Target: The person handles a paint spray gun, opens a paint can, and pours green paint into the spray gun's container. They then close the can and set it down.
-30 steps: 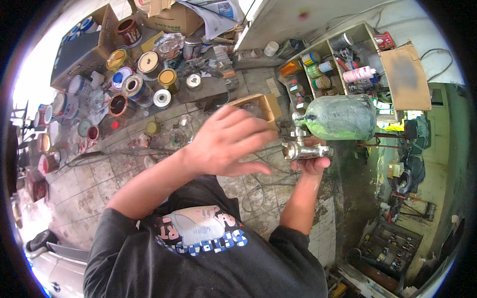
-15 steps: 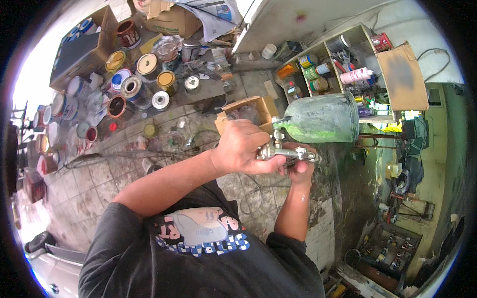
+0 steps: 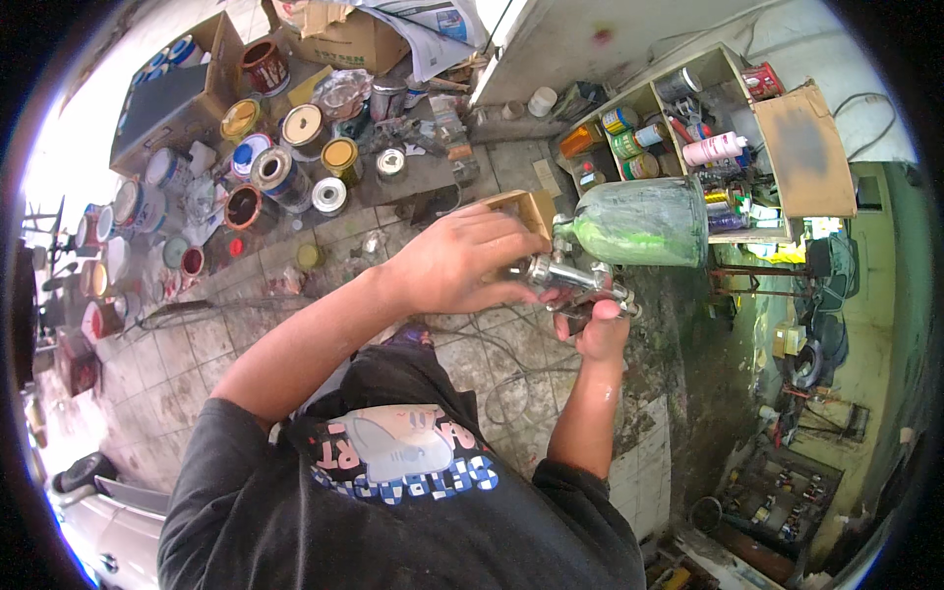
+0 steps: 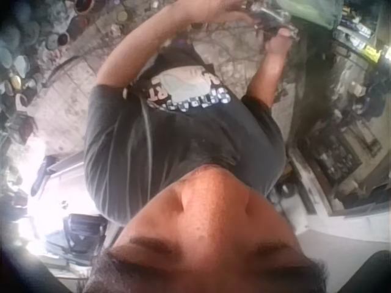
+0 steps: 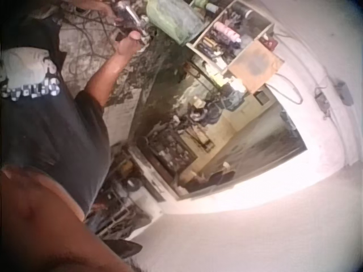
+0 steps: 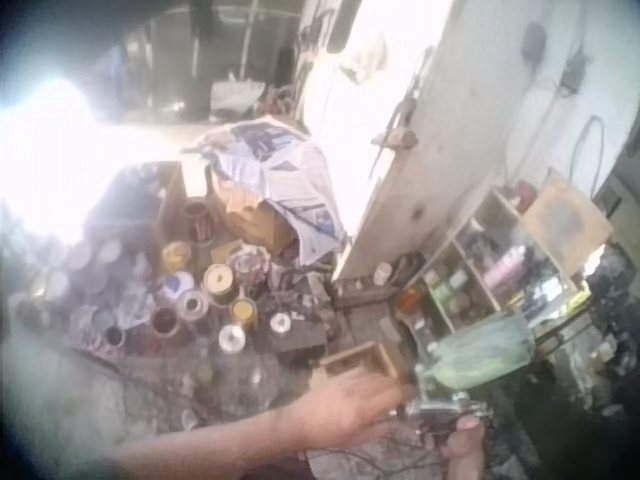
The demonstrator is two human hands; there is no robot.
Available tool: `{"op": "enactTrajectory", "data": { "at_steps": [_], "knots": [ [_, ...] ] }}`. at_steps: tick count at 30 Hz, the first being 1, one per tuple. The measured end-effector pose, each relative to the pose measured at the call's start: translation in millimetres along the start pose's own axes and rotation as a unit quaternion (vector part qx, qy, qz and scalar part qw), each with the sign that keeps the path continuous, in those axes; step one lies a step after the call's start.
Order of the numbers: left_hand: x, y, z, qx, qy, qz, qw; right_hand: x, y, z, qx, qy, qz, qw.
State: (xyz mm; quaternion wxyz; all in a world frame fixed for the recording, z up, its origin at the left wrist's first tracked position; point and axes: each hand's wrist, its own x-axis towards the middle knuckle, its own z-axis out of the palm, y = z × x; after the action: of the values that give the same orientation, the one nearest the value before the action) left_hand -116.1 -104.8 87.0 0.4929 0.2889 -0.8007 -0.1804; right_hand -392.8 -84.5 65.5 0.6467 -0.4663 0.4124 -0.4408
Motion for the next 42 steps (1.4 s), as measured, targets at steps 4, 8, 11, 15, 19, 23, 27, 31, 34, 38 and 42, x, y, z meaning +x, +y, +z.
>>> {"op": "enactTrajectory", "data": {
  "at_steps": [4,8,11,15,19,23,27,31,34,38,42],
  "knots": [
    [2,3,4,-0.018,0.031,0.084,0.996,-9,-2,-6,0.015,-0.051,-0.002,0.999],
    [2,21,18,-0.008,0.013,0.121,0.992,-17,-6,-2,0.070,-0.066,0.000,0.995],
    [-3,60,43,-0.010,0.054,0.114,0.992,-20,-11,3,-0.056,0.045,-0.023,0.997],
    [-20,59,38,-0.072,0.022,-0.062,0.995,-18,-25,-3,-0.063,-0.033,0.001,0.997],
    [-38,54,18,-0.125,-0.014,-0.211,0.969,-20,-30,-8,-0.015,-0.092,-0.038,0.995],
    [-38,55,17,-0.247,0.120,-0.162,0.948,-21,-28,-1,-0.006,-0.121,-0.072,0.990],
    [-35,50,18,-0.233,0.177,-0.055,0.955,-20,-24,10,-0.022,-0.146,-0.122,0.981],
    [-38,52,15,-0.250,0.200,-0.054,0.946,-23,-21,14,-0.039,-0.156,-0.125,0.979],
    [-41,56,13,-0.266,0.198,-0.064,0.941,-26,-15,12,-0.051,-0.114,-0.138,0.983],
    [-41,57,13,-0.269,0.212,-0.055,0.938,-28,-11,7,-0.025,-0.103,-0.152,0.983],
    [-43,58,11,-0.282,0.215,-0.054,0.934,-28,-8,6,0.034,-0.152,-0.119,0.980]
  ]
}}
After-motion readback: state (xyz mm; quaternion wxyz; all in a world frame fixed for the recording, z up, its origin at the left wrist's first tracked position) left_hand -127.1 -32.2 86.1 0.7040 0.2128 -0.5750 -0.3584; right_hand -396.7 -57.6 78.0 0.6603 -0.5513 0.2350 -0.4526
